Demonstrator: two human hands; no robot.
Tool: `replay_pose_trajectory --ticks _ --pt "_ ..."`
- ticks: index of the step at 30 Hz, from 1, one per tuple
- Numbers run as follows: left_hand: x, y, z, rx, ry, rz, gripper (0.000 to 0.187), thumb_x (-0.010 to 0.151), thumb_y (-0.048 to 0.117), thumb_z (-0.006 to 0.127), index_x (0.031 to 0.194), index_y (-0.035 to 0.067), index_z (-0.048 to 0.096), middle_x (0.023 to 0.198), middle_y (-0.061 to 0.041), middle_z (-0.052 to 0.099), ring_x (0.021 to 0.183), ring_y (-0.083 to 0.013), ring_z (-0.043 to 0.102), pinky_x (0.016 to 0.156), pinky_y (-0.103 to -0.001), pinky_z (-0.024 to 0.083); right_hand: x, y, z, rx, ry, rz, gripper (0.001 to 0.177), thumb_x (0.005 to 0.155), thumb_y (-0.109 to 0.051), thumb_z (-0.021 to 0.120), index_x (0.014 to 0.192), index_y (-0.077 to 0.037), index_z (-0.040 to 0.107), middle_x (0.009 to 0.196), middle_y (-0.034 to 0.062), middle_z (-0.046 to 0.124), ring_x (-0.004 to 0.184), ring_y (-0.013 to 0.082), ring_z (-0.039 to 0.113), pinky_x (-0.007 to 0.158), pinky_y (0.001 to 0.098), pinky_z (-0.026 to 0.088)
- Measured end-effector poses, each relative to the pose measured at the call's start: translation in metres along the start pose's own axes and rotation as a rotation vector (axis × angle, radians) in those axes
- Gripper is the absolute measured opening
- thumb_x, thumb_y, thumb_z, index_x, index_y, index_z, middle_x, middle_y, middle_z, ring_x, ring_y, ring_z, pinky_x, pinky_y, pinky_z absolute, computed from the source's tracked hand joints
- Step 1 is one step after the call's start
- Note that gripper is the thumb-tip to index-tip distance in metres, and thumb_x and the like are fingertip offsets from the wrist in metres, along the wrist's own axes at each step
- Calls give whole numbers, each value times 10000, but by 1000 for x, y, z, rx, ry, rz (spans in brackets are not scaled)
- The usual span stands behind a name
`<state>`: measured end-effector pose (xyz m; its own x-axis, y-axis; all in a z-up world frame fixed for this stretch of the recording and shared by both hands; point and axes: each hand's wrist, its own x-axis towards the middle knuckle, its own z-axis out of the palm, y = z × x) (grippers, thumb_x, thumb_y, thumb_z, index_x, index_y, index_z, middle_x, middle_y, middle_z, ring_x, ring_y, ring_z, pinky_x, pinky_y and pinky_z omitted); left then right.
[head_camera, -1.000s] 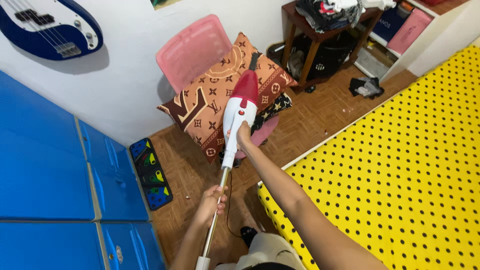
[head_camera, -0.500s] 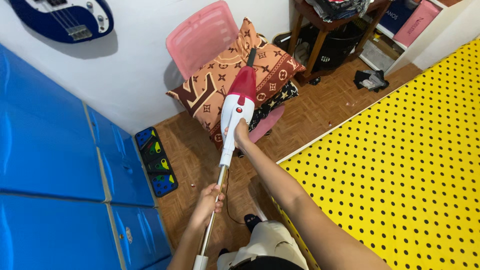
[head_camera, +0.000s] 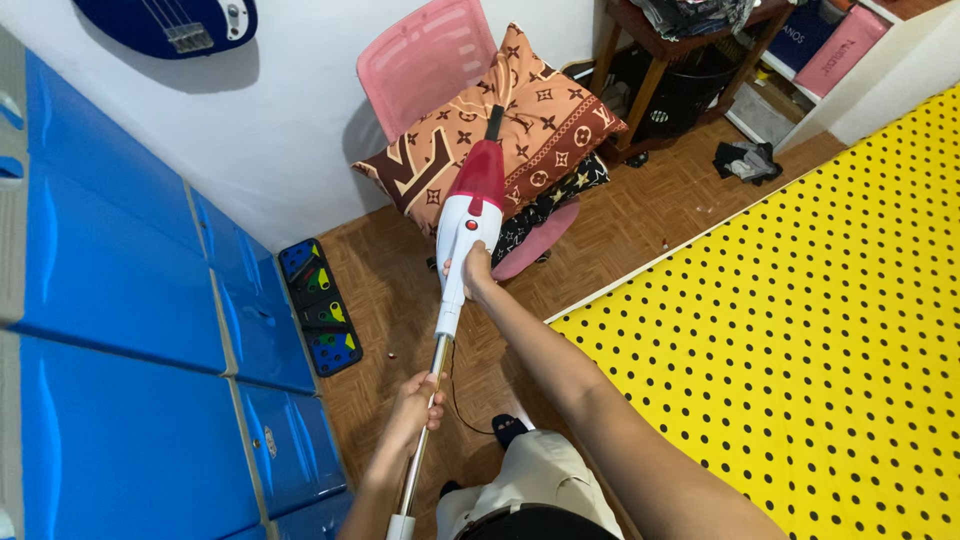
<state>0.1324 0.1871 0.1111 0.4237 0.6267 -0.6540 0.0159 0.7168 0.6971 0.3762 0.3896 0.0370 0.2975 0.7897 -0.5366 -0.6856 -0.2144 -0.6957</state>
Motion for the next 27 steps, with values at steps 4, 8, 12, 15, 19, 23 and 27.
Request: replay_pose_trajectory --ticks 4,8,12,15,19,23,27 --pt "-11 -6 -10 -18 10 -4 283 1064 266 458 1209 68 599 720 5 494 488 -54 372 407 -221 310 0 15 5 8 -3 6 592 980 -397 229 1170 54 561 698 205 616 509 306 592 481 447 535" --pt "-22 -11 -16 -25 7 5 296 1068 275 460 1220 58 591 723 0 495 489 -57 376 408 -219 310 -8 25 6 11 -23 19 586 977 -398 222 1196 42 540 716 203 618 524 304 597 501 454 544" --pt "-30 -16 -23 -5 24 8 310 1063 268 460 1237 51 596 730 6 492 491 -55 376 407 -218 308 -17 33 9 12 -25 17 586 984 -408 214 1206 35 526 722 199 614 532 299 597 513 458 549" --pt "-34 -22 -27 -7 28 14 312 1060 273 462 1243 56 593 730 0 490 490 -61 379 404 -222 307 -23 39 10 3 -25 12 593 989 -414 205 1211 29 530 720 198 616 531 297 596 513 457 551" --pt "-46 -29 -35 -3 44 14 316 1055 283 474 1243 61 600 736 3 493 494 -62 387 409 -220 321 -29 50 13 -26 -26 -14 595 993 -397 208 1212 46 537 722 211 632 532 312 615 516 462 564" --pt "-61 -37 -46 -8 53 14 322 1053 288 480 1242 58 602 731 -2 498 494 -68 395 405 -226 327 -39 68 19 -31 -21 1 598 1002 -408 192 1212 44 523 711 213 623 524 314 611 514 460 563" --pt "-73 -43 -55 2 76 7 326 1055 285 468 1246 59 602 731 -7 503 493 -72 407 406 -230 341 -55 78 26 -48 -23 16 601 1006 -413 178 1224 38 510 701 204 617 518 307 603 502 451 554"
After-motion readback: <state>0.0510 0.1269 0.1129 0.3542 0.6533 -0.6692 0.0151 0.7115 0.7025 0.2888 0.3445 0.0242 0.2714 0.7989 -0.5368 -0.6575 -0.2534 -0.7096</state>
